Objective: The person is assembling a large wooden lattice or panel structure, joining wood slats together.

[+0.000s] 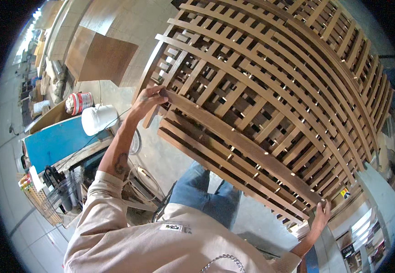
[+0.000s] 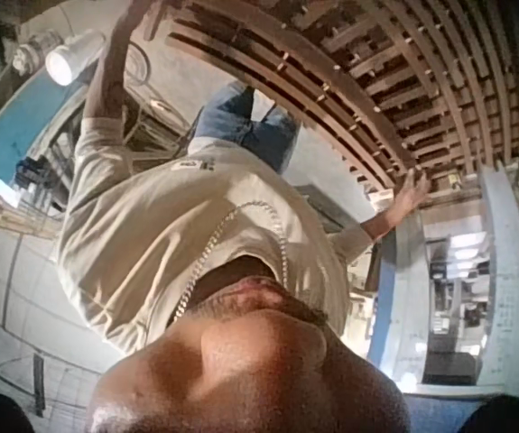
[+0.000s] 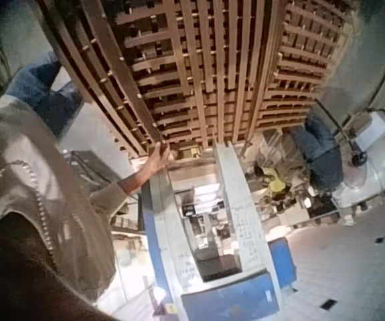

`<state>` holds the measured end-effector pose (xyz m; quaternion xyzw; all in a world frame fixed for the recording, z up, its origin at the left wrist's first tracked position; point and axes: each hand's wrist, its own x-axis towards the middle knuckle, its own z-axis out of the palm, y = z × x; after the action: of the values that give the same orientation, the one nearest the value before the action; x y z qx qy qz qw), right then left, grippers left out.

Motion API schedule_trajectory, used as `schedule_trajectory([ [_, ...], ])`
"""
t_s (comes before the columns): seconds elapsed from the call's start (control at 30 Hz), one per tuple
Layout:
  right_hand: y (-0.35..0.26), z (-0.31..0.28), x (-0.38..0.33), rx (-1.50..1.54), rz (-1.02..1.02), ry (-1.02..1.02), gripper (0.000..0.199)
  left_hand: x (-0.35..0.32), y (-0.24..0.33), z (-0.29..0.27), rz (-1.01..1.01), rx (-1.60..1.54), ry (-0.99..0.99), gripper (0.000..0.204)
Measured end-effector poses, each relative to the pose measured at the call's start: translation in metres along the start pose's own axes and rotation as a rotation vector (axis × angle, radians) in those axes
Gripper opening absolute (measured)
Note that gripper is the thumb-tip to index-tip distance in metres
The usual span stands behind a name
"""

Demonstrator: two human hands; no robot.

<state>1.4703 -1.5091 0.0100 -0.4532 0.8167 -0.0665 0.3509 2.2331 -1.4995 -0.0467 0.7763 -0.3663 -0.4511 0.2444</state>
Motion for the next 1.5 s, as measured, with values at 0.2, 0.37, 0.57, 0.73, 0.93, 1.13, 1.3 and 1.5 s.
schedule_trajectory([
  [0.2,0.105,-0.012,-0.008,0.898,-0.145,-0.131,0.045,-0.027,0.003,0.022,0.043,-0.306,-0.129,0.043],
  [0.37,0.114,0.005,-0.007,1.095,0.001,0.037,0.045,-0.036,-0.003,0.040,-0.018,-0.491,-0.070,0.046],
  [0.57,0.058,0.017,0.005,0.426,0.051,0.255,0.043,-0.016,0.008,0.045,0.013,-0.075,0.008,0.049],
  [0.73,0.073,0.035,0.070,0.519,0.134,0.174,0.046,0.043,0.016,0.064,-0.150,0.530,0.089,0.044],
  [0.93,0.090,0.032,0.078,0.310,-0.127,0.187,0.046,0.026,0.034,0.085,-0.133,0.481,0.115,0.047],
  [1.13,0.119,0.028,0.005,-0.246,0.018,0.058,0.036,-0.016,-0.031,0.049,0.042,0.582,0.082,0.039],
  [1.3,0.088,0.044,-0.020,-0.345,0.141,0.136,0.034,-0.039,-0.062,0.050,-0.020,0.475,-0.002,0.041],
  [1.5,0.109,0.039,-0.006,-0.374,0.194,0.217,0.034,-0.047,-0.044,0.051,-0.042,0.422,-0.039,0.039],
])
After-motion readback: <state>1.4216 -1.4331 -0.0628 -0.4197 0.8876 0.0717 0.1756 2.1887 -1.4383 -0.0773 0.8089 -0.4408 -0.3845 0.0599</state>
